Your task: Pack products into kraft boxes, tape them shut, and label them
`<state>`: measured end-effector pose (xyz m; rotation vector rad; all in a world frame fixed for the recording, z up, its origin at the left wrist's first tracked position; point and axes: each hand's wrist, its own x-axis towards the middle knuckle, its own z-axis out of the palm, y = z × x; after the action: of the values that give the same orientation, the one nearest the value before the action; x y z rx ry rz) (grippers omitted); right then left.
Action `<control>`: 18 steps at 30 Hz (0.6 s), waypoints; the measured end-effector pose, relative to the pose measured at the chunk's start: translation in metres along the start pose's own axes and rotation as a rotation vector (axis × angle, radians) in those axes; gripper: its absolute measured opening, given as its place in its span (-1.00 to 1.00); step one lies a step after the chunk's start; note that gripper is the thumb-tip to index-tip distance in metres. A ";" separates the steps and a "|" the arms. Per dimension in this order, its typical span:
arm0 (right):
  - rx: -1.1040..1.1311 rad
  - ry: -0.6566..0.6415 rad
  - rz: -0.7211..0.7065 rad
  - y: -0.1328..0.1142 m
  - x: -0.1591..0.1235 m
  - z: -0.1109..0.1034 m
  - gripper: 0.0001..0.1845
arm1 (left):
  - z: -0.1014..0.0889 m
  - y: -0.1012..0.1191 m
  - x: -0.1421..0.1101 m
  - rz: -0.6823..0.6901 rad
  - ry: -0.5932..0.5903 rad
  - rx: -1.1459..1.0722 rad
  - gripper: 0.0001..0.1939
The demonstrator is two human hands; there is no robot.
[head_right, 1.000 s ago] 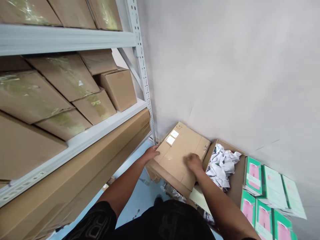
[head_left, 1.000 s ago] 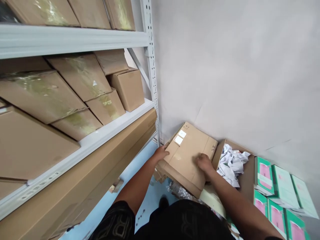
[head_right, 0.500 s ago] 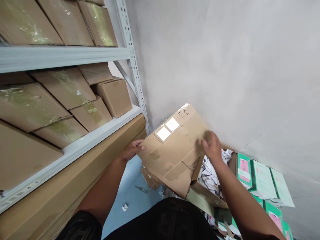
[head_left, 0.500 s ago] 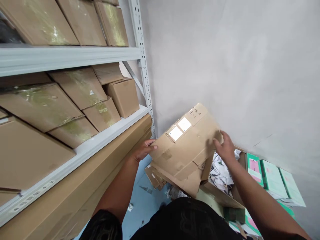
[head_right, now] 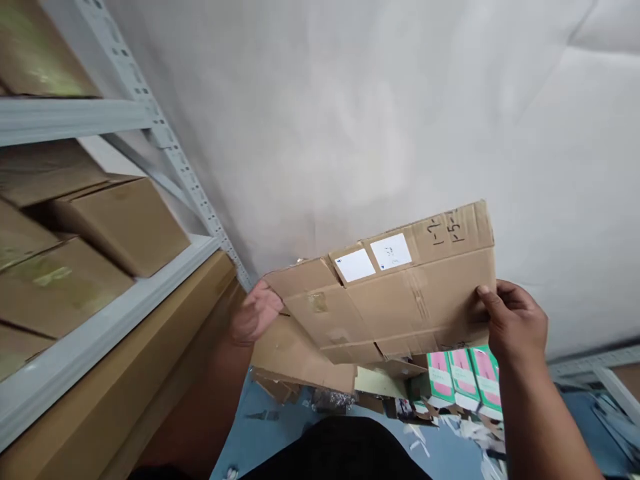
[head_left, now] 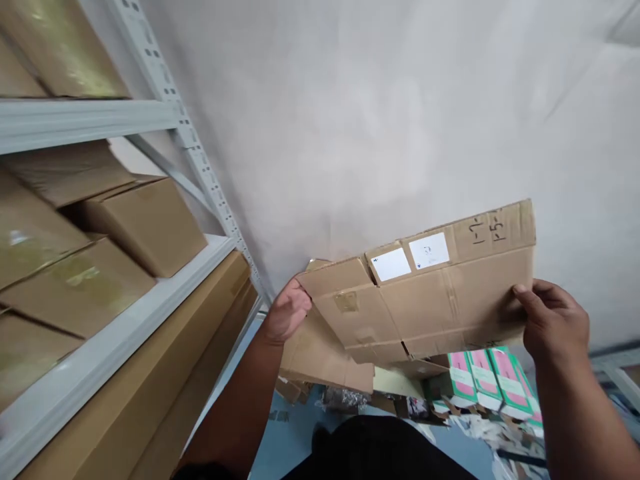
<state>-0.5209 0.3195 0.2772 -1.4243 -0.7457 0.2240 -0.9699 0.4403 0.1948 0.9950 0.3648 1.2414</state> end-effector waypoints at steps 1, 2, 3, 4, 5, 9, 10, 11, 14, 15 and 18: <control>0.003 0.060 -0.005 0.001 -0.005 -0.015 -0.60 | 0.013 -0.013 0.005 -0.029 0.004 0.011 -0.39; 0.004 0.111 -0.011 0.002 -0.009 -0.029 -0.59 | 0.027 -0.025 0.009 -0.060 0.020 0.021 -0.45; 0.006 0.159 -0.018 0.005 -0.013 -0.043 -0.58 | 0.041 -0.038 0.012 -0.089 0.038 0.026 -0.50; 0.009 0.197 -0.025 0.009 -0.016 -0.057 -0.57 | 0.056 -0.050 0.015 -0.119 0.051 0.029 -0.54; 0.018 0.227 -0.033 0.014 -0.019 -0.072 -0.57 | 0.071 -0.061 0.016 -0.150 0.053 0.037 -0.57; 0.066 0.292 -0.073 0.035 -0.025 -0.137 -0.58 | 0.134 -0.102 0.016 -0.219 0.013 0.136 -0.64; 0.068 0.290 -0.071 0.040 -0.025 -0.155 -0.60 | 0.151 -0.112 0.015 -0.209 0.004 0.152 -0.64; 0.066 0.281 -0.060 0.045 -0.026 -0.174 -0.61 | 0.169 -0.122 0.014 -0.186 -0.007 0.155 -0.63; 0.043 0.204 -0.030 0.058 -0.025 -0.234 -0.65 | 0.224 -0.153 0.009 -0.116 -0.063 0.125 -0.59; 0.021 0.169 -0.030 0.061 -0.025 -0.254 -0.65 | 0.243 -0.165 0.006 -0.105 -0.086 0.114 -0.57; -0.071 0.090 -0.050 0.068 -0.029 -0.313 -0.61 | 0.303 -0.207 -0.005 -0.125 -0.190 0.065 -0.54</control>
<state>-0.3397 0.0611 0.2135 -1.4714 -0.7203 0.0954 -0.6278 0.3074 0.1978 1.1195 0.3150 1.0182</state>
